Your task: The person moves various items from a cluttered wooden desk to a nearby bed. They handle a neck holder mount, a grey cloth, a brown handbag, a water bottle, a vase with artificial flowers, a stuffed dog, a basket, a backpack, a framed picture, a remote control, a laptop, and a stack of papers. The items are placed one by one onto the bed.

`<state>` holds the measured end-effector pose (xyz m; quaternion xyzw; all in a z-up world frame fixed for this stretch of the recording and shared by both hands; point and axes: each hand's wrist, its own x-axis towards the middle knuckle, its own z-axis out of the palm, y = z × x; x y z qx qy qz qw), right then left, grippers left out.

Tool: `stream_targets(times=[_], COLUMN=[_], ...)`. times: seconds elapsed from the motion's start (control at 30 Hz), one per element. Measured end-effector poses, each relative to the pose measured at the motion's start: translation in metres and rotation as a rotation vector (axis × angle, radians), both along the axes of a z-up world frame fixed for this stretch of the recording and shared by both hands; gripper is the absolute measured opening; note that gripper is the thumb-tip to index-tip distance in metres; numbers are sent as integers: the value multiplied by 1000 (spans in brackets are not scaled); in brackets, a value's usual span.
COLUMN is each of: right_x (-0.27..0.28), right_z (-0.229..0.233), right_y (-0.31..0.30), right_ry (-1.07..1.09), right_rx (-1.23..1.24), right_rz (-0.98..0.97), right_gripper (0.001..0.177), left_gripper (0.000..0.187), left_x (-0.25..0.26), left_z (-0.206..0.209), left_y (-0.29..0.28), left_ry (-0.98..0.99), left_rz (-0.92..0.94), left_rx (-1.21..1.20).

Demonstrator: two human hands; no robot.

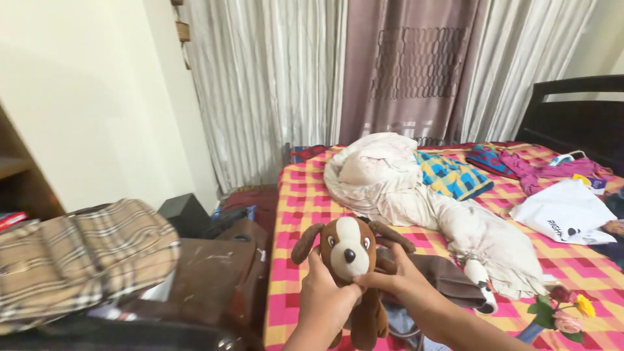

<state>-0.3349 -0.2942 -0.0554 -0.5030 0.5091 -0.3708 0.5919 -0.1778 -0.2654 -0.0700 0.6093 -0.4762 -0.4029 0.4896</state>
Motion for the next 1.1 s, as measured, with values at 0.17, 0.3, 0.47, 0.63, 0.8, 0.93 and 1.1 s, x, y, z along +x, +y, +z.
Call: stream_targets(times=[0.17,0.3,0.47,0.63,0.8,0.93,1.1], right_x=[-31,-42,-37,-31,-31,-29,-28], right_z=[-10,-33,-88,-162,-225,-258,-275], right_y=[-40,-69,-97,-106,-105,-104,-92], right_ry=[107,155,91,20,38,59,132], right_rx=[105,121,90,134,188,151,166], right_rz=[68,161,252,220,127,127,151], right_gripper=[123,113,95,88,81,78,75], left_gripper=[89,96,116,107,92,79,78], left_x=[-23,-20,-16,-12,-5,1,5], left_z=[-22,-63,-124,-167,-211,-248,-277], left_y=[-49,-84,-107,-107,-104,-104,-94], left_ry=[-19,-108,-36,51,184,221,183], left_rz=[-40,-52,-105,-152,-175,-227,-202], left_rx=[3,160,238,331,464,454,500])
